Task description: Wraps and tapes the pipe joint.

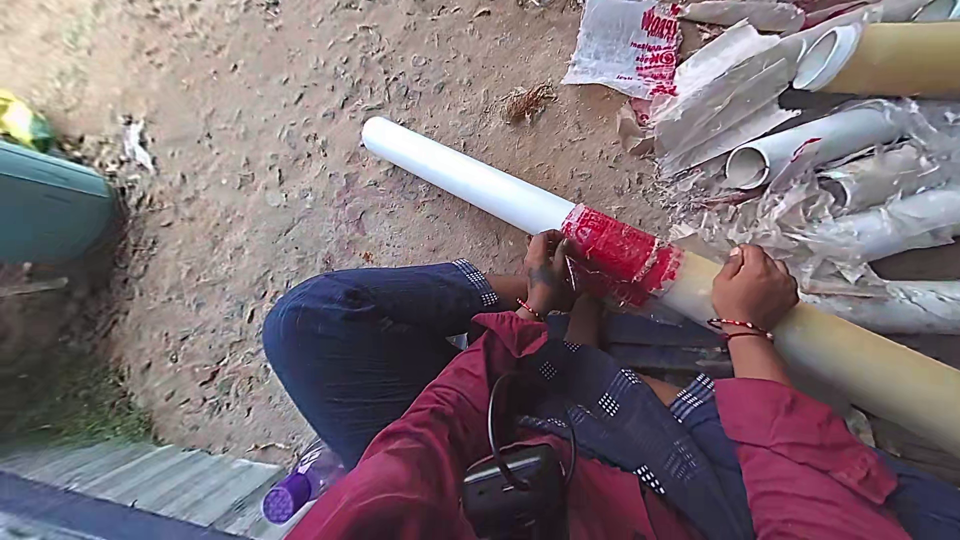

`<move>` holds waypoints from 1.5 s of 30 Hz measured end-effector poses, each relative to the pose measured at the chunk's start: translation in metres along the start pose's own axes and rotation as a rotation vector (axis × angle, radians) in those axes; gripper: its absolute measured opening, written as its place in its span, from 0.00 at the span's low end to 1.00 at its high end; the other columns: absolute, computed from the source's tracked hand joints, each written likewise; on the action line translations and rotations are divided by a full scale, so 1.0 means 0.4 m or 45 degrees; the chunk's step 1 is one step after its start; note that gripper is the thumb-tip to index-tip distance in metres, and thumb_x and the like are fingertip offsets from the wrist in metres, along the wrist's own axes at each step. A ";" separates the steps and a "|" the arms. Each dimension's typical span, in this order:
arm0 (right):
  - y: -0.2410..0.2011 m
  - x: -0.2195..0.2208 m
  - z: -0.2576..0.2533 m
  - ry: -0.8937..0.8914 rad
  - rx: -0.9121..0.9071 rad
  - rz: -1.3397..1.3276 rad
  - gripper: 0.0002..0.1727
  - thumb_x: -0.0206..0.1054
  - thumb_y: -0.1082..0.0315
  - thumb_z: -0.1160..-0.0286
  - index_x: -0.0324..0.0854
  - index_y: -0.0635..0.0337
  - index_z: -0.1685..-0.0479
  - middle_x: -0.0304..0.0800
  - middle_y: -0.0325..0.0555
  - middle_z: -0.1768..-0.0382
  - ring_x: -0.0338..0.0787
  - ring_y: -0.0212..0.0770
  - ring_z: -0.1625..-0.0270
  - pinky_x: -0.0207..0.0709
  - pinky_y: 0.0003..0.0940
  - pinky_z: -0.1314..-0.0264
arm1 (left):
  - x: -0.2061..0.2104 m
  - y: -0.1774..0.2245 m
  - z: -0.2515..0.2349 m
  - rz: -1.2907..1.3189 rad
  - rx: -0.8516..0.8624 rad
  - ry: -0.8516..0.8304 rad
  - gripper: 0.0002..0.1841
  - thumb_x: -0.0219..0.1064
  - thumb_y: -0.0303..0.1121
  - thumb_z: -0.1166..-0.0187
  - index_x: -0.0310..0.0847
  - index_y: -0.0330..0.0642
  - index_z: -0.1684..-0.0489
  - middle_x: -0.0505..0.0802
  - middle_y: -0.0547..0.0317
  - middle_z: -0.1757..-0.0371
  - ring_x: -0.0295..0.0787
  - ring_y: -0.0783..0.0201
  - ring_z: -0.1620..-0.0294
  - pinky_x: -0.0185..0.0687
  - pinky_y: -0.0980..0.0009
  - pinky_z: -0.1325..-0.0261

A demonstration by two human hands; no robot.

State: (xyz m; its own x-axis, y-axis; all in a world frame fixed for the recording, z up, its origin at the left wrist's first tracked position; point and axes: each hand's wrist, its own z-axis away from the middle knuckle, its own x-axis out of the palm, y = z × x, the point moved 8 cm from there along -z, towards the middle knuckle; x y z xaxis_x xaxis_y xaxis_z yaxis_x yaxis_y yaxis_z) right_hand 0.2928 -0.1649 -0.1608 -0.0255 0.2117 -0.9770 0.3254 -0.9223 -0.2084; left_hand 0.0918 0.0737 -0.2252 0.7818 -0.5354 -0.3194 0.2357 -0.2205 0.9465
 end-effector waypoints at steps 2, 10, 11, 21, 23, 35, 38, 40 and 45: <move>0.003 0.001 0.000 0.001 0.015 0.003 0.22 0.47 0.66 0.07 0.83 0.72 0.41 0.90 0.74 0.46 0.86 0.74 0.35 0.70 0.69 0.33 | -0.005 0.010 0.003 -0.042 0.053 0.007 0.11 0.68 0.24 0.19 0.83 0.24 0.45 0.91 0.36 0.50 0.93 0.53 0.53 0.88 0.62 0.43; 0.001 -0.002 0.002 -0.006 0.008 0.015 0.21 0.46 0.65 0.07 0.82 0.72 0.41 0.89 0.73 0.45 0.86 0.74 0.35 0.70 0.70 0.36 | -0.004 0.009 0.020 0.018 0.108 0.096 0.08 0.71 0.21 0.24 0.90 0.27 0.52 0.95 0.39 0.51 0.94 0.57 0.50 0.87 0.68 0.40; 0.001 -0.002 0.001 -0.007 0.008 0.019 0.21 0.46 0.65 0.07 0.82 0.71 0.41 0.90 0.73 0.45 0.86 0.74 0.35 0.70 0.69 0.35 | -0.007 0.020 0.029 -0.005 0.085 0.064 0.09 0.71 0.22 0.22 0.89 0.28 0.50 0.94 0.40 0.48 0.93 0.56 0.48 0.86 0.66 0.38; -0.002 -0.004 -0.001 -0.041 -0.005 -0.037 0.23 0.44 0.64 0.06 0.82 0.73 0.39 0.88 0.76 0.43 0.84 0.76 0.34 0.69 0.72 0.34 | -0.006 0.004 0.012 0.110 -0.075 0.124 0.07 0.73 0.23 0.25 0.92 0.28 0.55 0.95 0.44 0.54 0.93 0.65 0.52 0.85 0.74 0.41; -0.004 -0.004 -0.001 -0.037 -0.008 -0.039 0.23 0.45 0.64 0.06 0.81 0.74 0.40 0.88 0.76 0.42 0.84 0.77 0.33 0.69 0.72 0.34 | -0.003 0.003 0.009 0.086 -0.095 0.124 0.08 0.74 0.24 0.25 0.91 0.28 0.55 0.95 0.44 0.56 0.93 0.65 0.55 0.86 0.74 0.44; -0.005 0.000 0.003 0.034 0.003 0.045 0.23 0.45 0.63 0.06 0.82 0.72 0.43 0.90 0.72 0.44 0.86 0.72 0.33 0.70 0.67 0.34 | 0.020 0.035 -0.006 -0.348 0.094 0.056 0.09 0.66 0.26 0.19 0.87 0.25 0.56 0.92 0.37 0.56 0.90 0.43 0.48 0.77 0.47 0.32; -0.004 0.002 0.009 0.056 -0.008 0.046 0.23 0.44 0.62 0.05 0.82 0.72 0.43 0.90 0.71 0.46 0.86 0.72 0.34 0.70 0.66 0.35 | 0.025 0.031 -0.004 -0.409 0.077 0.036 0.10 0.63 0.26 0.18 0.85 0.23 0.54 0.91 0.35 0.54 0.89 0.41 0.47 0.78 0.47 0.34; -0.003 0.001 0.010 0.068 -0.024 0.047 0.23 0.44 0.63 0.05 0.82 0.72 0.44 0.90 0.71 0.47 0.87 0.72 0.36 0.71 0.66 0.36 | 0.029 0.030 -0.004 -0.458 0.094 0.031 0.11 0.63 0.26 0.17 0.85 0.23 0.52 0.90 0.34 0.53 0.89 0.40 0.46 0.80 0.48 0.37; -0.001 0.000 0.002 0.063 -0.006 0.049 0.24 0.43 0.62 0.05 0.82 0.71 0.43 0.91 0.71 0.46 0.87 0.70 0.35 0.71 0.66 0.36 | 0.075 0.088 0.042 -0.454 0.274 -0.205 0.09 0.64 0.23 0.19 0.85 0.22 0.52 0.90 0.31 0.52 0.91 0.38 0.49 0.86 0.49 0.43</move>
State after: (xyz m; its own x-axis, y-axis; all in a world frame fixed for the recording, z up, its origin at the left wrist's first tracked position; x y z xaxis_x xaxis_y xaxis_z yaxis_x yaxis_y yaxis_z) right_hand 0.2918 -0.1648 -0.1607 0.0337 0.1922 -0.9808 0.3294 -0.9286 -0.1707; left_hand 0.1138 0.0364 -0.2022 0.5697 -0.5111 -0.6436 0.3358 -0.5700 0.7499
